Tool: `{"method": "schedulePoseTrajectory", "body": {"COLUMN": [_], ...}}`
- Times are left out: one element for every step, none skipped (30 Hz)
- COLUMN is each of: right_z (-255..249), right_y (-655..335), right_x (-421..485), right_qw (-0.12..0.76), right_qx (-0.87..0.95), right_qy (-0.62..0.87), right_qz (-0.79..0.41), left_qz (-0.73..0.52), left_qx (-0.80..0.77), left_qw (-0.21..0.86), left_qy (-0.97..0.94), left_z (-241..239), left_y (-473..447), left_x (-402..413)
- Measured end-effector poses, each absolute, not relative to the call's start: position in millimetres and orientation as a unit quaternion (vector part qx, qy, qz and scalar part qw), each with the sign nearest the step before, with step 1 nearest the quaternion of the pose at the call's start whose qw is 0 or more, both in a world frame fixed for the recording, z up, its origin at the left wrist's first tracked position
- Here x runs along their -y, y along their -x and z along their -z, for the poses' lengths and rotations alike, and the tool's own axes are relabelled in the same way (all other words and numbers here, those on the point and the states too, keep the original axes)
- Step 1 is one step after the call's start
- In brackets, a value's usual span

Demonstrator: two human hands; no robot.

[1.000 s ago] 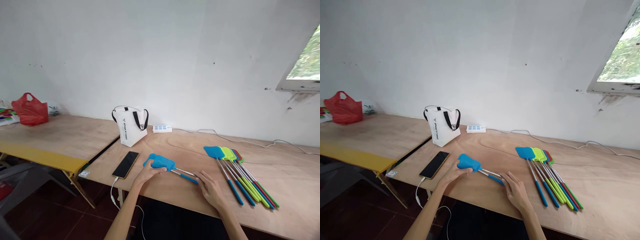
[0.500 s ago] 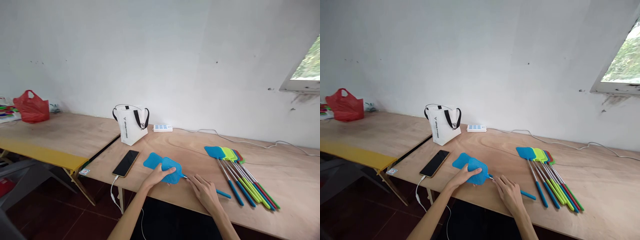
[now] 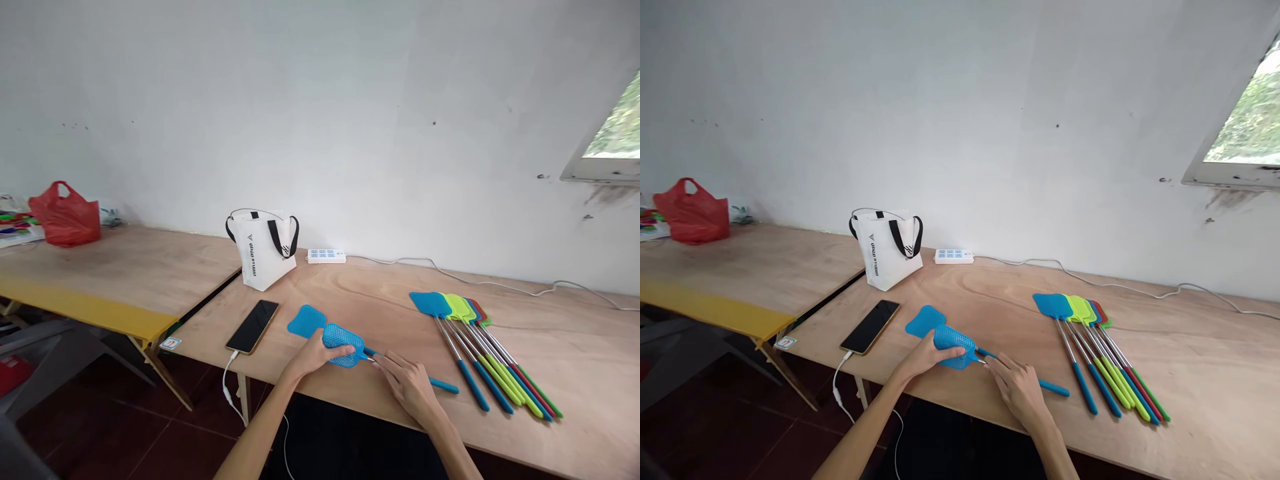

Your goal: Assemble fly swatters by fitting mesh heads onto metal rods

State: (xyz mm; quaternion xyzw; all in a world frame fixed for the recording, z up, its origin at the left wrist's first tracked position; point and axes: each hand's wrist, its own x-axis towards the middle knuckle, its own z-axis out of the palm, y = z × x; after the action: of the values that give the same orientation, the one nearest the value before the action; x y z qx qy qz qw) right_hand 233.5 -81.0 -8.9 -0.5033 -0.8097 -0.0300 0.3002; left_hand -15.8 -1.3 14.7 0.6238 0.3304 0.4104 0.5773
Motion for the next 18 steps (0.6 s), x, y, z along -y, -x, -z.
{"method": "schedulePoseTrajectory", "body": {"right_z": [7,5,3,0,-2,-4,-6,-8,-10,-11,-12,-12,-12,-13,-13,-14,-15,-16], "right_y": [-234,-234,-234,-233,-233,-232,-231,-230,-230,-229,-228,-227,-226,-225,-223,-221,-219,-216], "right_x": [81,81,81,82,82,83,84,85,86,87,88,88,89,90,90,91,91,92], "right_qw": [0.299,0.3,0.302,0.307,0.314,0.323,0.331,0.335,0.334,0.328,0.321,0.314,0.311,0.31,0.312,0.317,0.322,0.328], "right_qx": [0.812,0.814,0.815,0.815,0.813,0.811,0.806,0.8,0.794,0.788,0.784,0.78,0.777,0.775,0.773,0.771,0.771,0.772], "right_qy": [0.5,0.497,0.495,0.492,0.489,0.487,0.485,0.484,0.485,0.488,0.491,0.494,0.497,0.5,0.504,0.506,0.509,0.512], "right_qz": [0.015,0.004,0.0,0.003,0.017,0.042,0.075,0.113,0.15,0.181,0.205,0.22,0.228,0.23,0.227,0.22,0.207,0.187], "left_qz": [-0.421,-0.433,-0.442,-0.445,-0.439,-0.425,-0.407,-0.387,-0.37,-0.357,-0.353,-0.36,-0.373,-0.388,-0.4,-0.407,-0.405,-0.396], "left_qx": [-0.328,-0.331,-0.34,-0.353,-0.368,-0.382,-0.393,-0.401,-0.408,-0.413,-0.417,-0.419,-0.419,-0.417,-0.413,-0.408,-0.401,-0.391], "left_qw": [0.578,0.575,0.571,0.566,0.565,0.573,0.591,0.614,0.639,0.66,0.672,0.671,0.661,0.644,0.623,0.604,0.589,0.579], "left_qy": [-0.617,-0.61,-0.603,-0.598,-0.594,-0.587,-0.576,-0.558,-0.537,-0.516,-0.501,-0.494,-0.498,-0.511,-0.53,-0.551,-0.573,-0.596], "left_z": [-15,-15,-17,-18,-21,-24,-26,-28,-30,-31,-31,-30,-29,-28,-27,-26,-26,-27], "left_y": [17,18,19,18,17,15,12,10,7,5,4,3,4,5,8,11,15,19], "left_x": [2,3,4,5,6,7,7,7,7,7,6,5,5,3,2,0,-2,-3]}}
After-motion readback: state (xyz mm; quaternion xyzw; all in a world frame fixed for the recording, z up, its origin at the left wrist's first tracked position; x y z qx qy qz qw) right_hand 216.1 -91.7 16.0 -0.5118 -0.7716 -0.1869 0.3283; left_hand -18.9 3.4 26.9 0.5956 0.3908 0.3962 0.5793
